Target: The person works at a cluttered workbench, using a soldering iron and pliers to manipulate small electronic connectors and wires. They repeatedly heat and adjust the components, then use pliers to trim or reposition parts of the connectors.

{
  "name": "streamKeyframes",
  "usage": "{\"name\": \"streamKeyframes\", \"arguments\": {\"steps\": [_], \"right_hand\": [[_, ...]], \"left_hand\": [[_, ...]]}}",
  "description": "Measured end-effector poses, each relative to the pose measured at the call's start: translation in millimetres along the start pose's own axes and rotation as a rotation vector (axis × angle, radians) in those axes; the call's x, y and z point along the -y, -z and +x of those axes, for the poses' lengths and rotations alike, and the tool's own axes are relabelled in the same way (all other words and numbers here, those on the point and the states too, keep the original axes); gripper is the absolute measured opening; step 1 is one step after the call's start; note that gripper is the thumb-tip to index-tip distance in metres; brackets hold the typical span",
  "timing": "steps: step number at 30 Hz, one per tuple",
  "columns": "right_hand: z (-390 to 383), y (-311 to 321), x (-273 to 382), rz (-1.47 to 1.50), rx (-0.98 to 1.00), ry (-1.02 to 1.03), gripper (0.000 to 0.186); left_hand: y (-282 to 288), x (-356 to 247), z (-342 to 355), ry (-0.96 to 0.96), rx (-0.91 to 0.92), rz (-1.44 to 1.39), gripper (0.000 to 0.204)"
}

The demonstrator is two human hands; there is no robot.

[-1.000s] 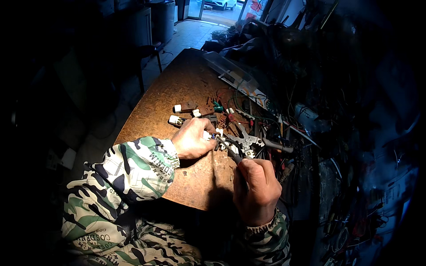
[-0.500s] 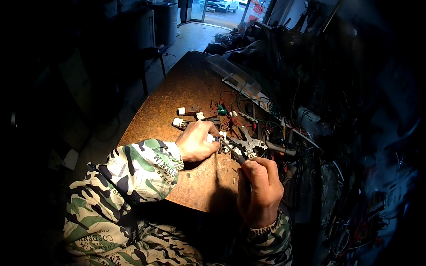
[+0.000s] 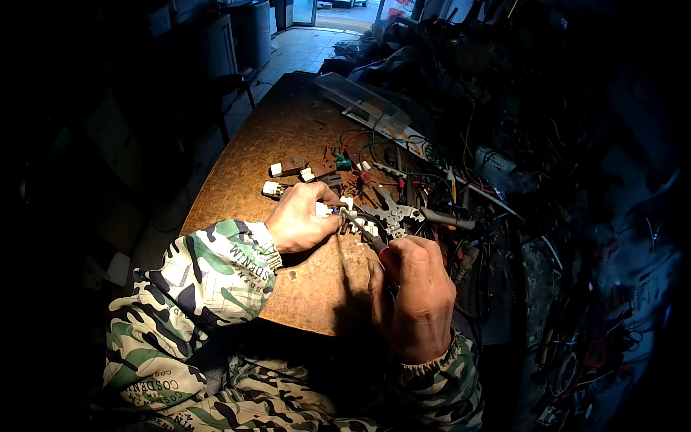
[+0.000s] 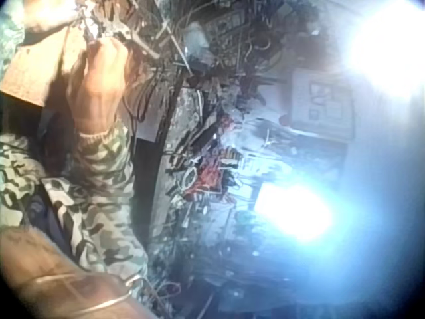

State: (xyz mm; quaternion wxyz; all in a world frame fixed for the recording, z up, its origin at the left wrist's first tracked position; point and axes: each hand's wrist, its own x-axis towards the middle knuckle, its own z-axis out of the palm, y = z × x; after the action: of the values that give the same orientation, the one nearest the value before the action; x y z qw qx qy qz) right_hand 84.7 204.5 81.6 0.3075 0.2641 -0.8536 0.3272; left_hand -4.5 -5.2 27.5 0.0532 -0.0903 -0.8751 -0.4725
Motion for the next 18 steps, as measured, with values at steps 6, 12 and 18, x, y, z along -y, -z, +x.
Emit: {"name": "streamKeyframes", "arguments": {"steps": [6,12,18], "right_hand": [[-9,5,-9,0.01,-0.047,0.052,0.033],[31,32,-11,0.239,-0.213,-0.187,0.019],[102,24,-46,0.48,-0.128,-0.081,0.011]], "left_hand": [[-5,5,1,-0.039,-0.022,-0.005,0.036],[9,3,2,0.011,0.055,-0.053,0.038],[19,-6,6,0.078,0.19,-0.15,0.04]]}}
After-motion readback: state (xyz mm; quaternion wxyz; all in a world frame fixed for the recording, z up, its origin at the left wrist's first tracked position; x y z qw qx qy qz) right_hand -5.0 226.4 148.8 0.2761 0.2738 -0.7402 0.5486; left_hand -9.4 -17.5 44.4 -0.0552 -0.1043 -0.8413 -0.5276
